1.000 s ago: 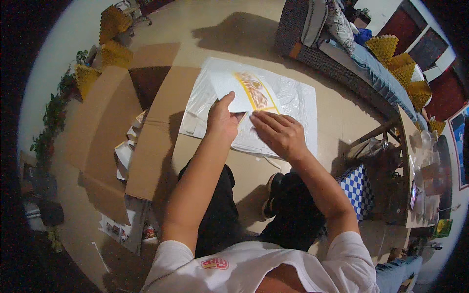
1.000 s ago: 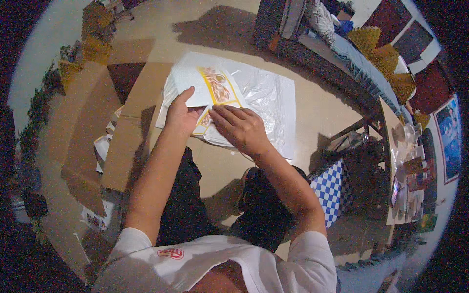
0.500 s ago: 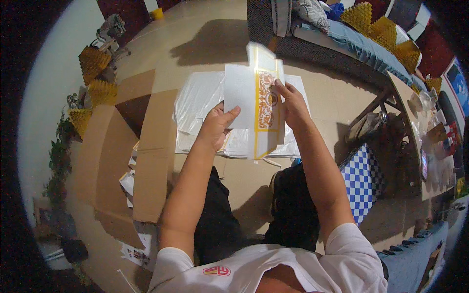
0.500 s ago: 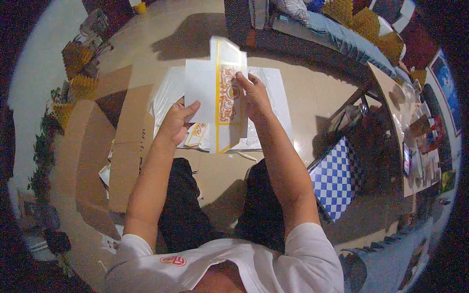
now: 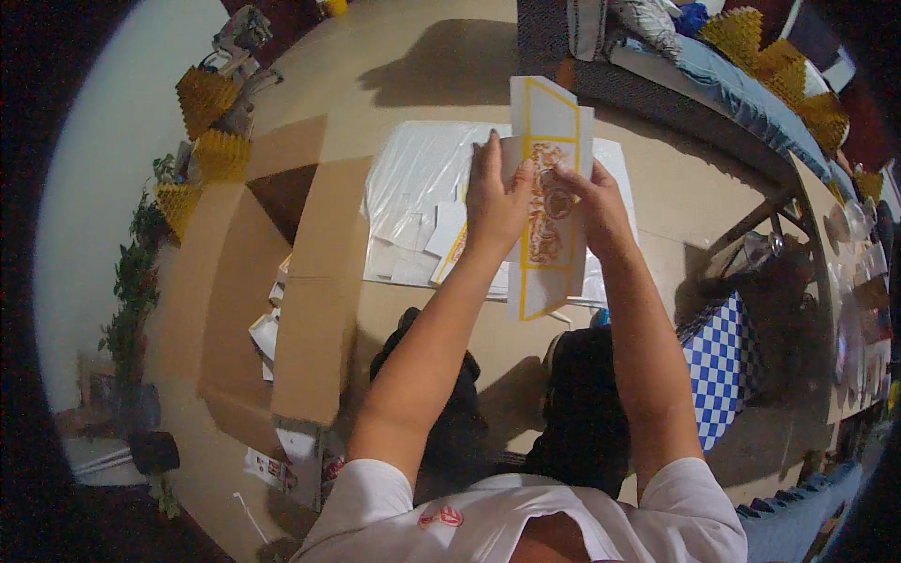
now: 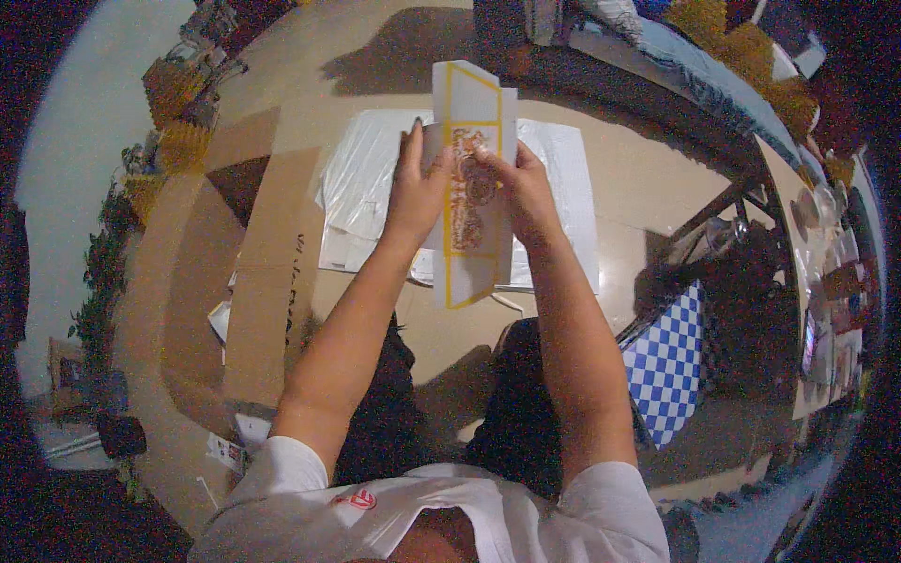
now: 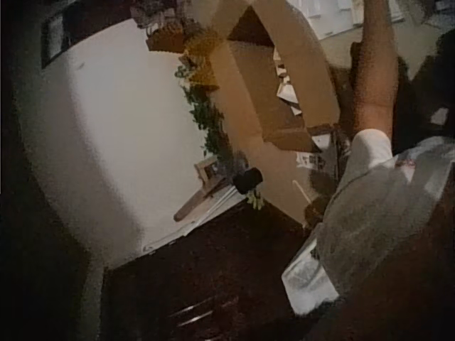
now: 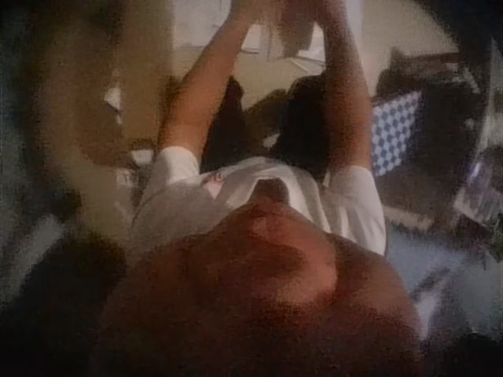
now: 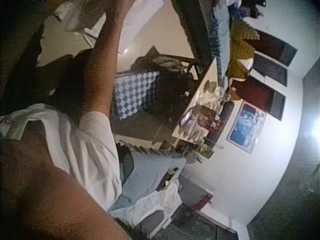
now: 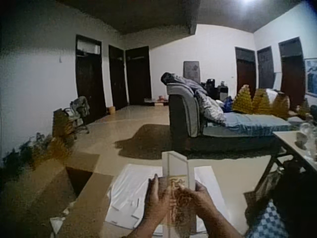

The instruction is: The person sits on the floor and assembles small paper boxes by folding flaps and securing them with adhesive tape. They repeatedly pick up flat paper pieces, fold them into box shapes, and apply tape to seal the edges.

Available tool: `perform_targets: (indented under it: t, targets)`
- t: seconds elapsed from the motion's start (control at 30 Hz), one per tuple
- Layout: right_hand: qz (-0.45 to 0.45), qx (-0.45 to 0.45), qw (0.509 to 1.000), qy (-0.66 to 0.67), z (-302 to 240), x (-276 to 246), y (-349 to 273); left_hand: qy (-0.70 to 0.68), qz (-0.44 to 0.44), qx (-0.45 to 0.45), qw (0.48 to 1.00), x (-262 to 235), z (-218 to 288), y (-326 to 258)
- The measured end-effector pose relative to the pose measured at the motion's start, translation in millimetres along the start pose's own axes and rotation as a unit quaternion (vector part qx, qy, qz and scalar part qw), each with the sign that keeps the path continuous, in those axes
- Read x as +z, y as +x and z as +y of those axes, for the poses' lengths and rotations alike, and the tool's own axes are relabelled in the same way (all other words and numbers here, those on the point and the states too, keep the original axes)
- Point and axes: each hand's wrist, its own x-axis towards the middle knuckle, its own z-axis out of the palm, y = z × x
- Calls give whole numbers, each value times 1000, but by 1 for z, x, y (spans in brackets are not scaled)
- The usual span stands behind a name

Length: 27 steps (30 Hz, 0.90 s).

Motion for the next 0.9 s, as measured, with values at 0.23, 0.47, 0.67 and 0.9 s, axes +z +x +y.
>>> perform_targets:
  t: [0.23, 0.47, 0.67, 0.9]
  targets:
    - [44, 53, 997, 42, 22, 6, 8, -243, -96, -65, 963, 3, -6, 2]
    - [37, 75, 996, -12, 16, 20, 2, -282, -117, -98, 947, -3, -6, -2]
    - [24, 76, 996, 49, 32, 15, 9, -244, -110, -90, 959, -3, 7, -3]
    - [26, 75, 997, 6, 35, 12, 10, -117, -141, -134, 974, -8, 8, -3]
